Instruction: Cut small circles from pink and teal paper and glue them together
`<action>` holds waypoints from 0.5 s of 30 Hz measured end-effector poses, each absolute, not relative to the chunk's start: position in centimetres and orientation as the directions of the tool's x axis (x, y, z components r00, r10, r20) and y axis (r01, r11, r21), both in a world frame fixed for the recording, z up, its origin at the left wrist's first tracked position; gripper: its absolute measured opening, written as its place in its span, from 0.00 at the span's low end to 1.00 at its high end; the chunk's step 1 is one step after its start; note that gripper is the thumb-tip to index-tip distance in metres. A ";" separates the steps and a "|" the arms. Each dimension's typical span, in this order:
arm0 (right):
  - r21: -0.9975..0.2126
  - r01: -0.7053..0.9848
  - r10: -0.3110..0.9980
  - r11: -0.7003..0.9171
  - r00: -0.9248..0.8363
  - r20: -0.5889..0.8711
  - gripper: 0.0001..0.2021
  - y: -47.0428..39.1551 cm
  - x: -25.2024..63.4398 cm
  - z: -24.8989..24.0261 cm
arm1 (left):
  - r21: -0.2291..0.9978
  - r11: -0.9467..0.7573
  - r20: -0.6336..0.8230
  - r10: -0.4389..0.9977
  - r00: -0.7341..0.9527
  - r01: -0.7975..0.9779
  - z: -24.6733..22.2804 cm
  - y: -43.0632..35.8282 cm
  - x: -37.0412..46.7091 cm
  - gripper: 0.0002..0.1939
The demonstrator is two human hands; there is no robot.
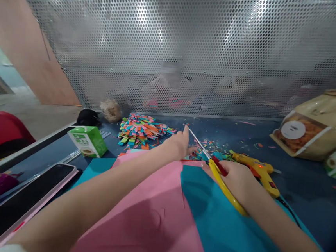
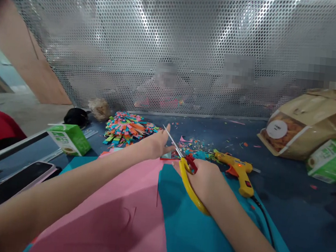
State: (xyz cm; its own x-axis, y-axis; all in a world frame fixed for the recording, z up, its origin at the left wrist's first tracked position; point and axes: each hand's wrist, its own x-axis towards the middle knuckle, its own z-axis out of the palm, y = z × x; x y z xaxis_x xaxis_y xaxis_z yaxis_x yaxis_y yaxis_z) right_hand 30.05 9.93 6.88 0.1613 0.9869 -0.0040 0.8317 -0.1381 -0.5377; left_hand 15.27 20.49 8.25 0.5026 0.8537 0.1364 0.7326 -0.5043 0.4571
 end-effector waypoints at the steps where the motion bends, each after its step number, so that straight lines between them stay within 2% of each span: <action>1: -0.532 0.835 0.986 -0.143 0.164 -0.008 0.20 9.9 30.0 6.9 | 0.391 -0.482 0.094 0.868 0.487 0.784 8.7 18.9 14.4 0.22; 5: -0.536 0.835 0.991 -0.126 0.128 -0.033 0.19 9.7 29.4 7.0 | 0.180 -0.431 -0.081 0.889 0.450 0.884 9.6 11.2 10.2 0.21; 6: -0.541 0.833 0.992 -0.119 0.118 -0.036 0.19 9.6 29.2 7.0 | 0.080 -0.441 -0.177 0.876 0.449 0.894 9.4 9.5 9.3 0.24; 8: -0.551 0.828 0.994 -0.108 0.105 -0.038 0.19 9.3 28.8 6.9 | -0.021 -0.446 -0.293 0.858 0.421 0.895 8.6 7.1 8.1 0.21; 11: -0.580 0.811 0.997 -0.081 0.078 -0.030 0.18 8.9 28.1 6.7 | -0.039 -0.526 -0.271 0.824 0.498 0.850 6.7 5.5 7.3 0.17; 15: -0.655 0.754 0.999 -0.039 0.027 -0.029 0.18 8.6 27.8 6.2 | -0.148 -0.614 -0.243 0.782 0.573 0.775 5.0 5.4 7.0 0.17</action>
State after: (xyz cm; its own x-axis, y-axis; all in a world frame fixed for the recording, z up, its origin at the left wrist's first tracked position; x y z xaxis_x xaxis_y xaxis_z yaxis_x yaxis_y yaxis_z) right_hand 27.80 8.61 6.23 0.0267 0.9992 -0.0292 0.7544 -0.0393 -0.6552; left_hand 6.95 5.42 5.04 0.5734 0.7824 -0.2433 0.7752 -0.6141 -0.1479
